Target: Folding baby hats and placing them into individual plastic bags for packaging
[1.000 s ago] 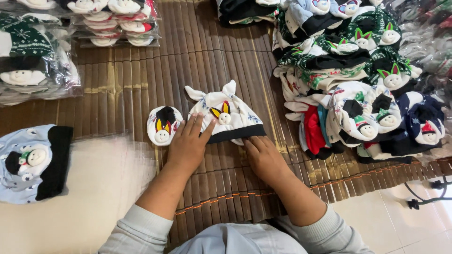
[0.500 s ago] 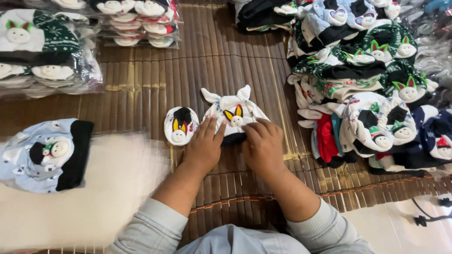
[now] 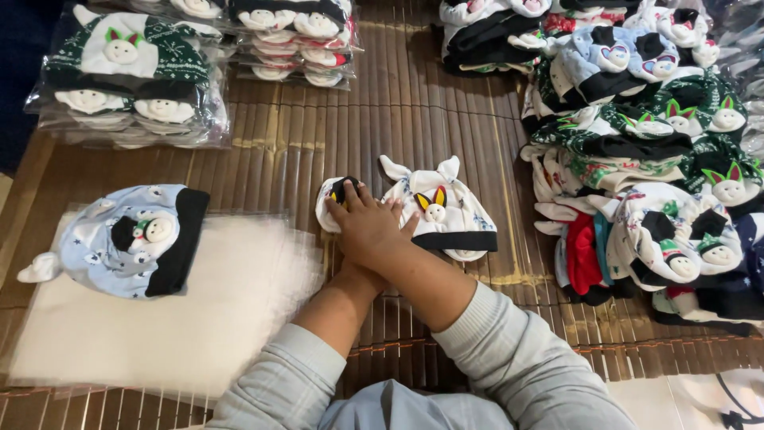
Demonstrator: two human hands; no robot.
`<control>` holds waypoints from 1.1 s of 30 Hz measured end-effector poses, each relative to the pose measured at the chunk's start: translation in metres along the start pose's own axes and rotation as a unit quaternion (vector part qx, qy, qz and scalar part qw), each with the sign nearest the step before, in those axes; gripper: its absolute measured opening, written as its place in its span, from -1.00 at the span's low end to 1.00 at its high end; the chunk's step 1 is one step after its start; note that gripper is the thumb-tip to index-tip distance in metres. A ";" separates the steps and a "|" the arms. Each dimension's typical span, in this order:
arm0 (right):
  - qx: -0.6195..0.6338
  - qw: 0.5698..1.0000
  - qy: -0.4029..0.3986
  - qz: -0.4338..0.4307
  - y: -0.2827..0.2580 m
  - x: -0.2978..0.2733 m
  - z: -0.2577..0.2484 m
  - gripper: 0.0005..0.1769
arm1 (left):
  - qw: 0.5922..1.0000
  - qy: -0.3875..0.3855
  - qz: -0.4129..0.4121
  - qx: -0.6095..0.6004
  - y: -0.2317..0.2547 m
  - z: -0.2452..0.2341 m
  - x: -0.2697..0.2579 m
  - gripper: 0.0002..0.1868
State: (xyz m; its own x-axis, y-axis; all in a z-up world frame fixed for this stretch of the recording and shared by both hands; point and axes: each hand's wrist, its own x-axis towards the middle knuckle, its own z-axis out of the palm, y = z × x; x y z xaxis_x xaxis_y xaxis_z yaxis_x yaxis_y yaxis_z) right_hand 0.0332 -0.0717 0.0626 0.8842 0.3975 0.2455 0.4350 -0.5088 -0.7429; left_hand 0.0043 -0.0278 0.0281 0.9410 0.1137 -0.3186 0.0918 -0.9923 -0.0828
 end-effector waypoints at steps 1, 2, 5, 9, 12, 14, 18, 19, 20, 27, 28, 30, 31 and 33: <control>0.051 0.998 0.010 0.041 0.003 -0.001 0.002 -0.53 | 0.988 0.126 0.054 -0.067 -0.002 0.043 0.033 -0.31; 0.101 0.991 0.021 0.083 0.007 -0.003 0.004 -0.54 | 0.954 0.248 0.106 -0.132 -0.010 0.081 0.064 -0.26; 0.198 0.966 0.048 0.160 0.016 -0.002 0.006 -0.57 | 0.870 0.278 0.243 -0.328 -0.021 0.082 0.035 -0.46; 0.293 0.923 0.079 0.239 0.029 -0.018 -0.010 -0.60 | 0.928 0.251 0.193 -0.196 -0.002 0.158 0.085 -0.52; 0.558 0.755 0.180 0.292 0.048 -0.045 -0.052 -0.71 | 0.912 0.282 0.256 -0.154 -0.029 0.098 0.049 -0.41; 0.564 0.745 0.271 0.230 0.062 -0.065 -0.073 -0.75 | 0.876 0.340 0.276 -0.203 -0.030 0.082 0.042 -0.24; 0.477 0.790 0.364 0.124 0.027 -0.082 -0.082 -0.68 | 0.862 0.320 0.287 -0.269 -0.041 0.036 0.022 -0.45; 0.278 0.889 0.365 -0.005 0.028 -0.086 -0.077 -0.57 | 0.888 0.254 0.256 -0.284 -0.042 0.028 0.022 -0.51; 0.061 0.929 0.341 -0.133 0.029 -0.091 -0.071 -0.46 | 0.910 0.187 0.223 -0.296 -0.042 0.020 0.021 -0.56; -0.243 0.899 0.236 -0.279 0.051 -0.083 -0.020 -0.61 | 0.935 0.056 0.093 -0.338 -0.047 0.017 0.054 -0.52; -0.248 0.905 0.213 -0.271 0.057 -0.083 -0.018 -0.60 | 0.927 0.066 0.089 -0.359 -0.047 0.010 0.049 -0.53; -0.252 0.914 0.189 -0.258 0.069 -0.086 -0.011 -0.59 | 0.918 0.070 0.086 -0.380 -0.047 0.005 0.039 -0.54; -0.279 0.910 0.169 -0.258 0.076 -0.086 -0.008 -0.61 | 0.914 0.099 0.082 -0.385 -0.045 0.005 0.037 -0.53; -0.306 0.905 0.150 -0.256 0.081 -0.085 -0.004 -0.62 | 0.909 0.127 0.080 -0.388 -0.042 0.000 0.028 -0.50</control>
State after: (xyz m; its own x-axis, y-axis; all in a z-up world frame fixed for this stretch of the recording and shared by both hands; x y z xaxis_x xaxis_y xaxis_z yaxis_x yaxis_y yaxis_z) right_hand -0.0062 -0.1503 -0.0159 0.5068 0.5227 0.6855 0.7326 -0.6803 -0.0228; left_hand 0.0267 0.0170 0.0226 0.9984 0.0479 -0.0310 0.0564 -0.7419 0.6681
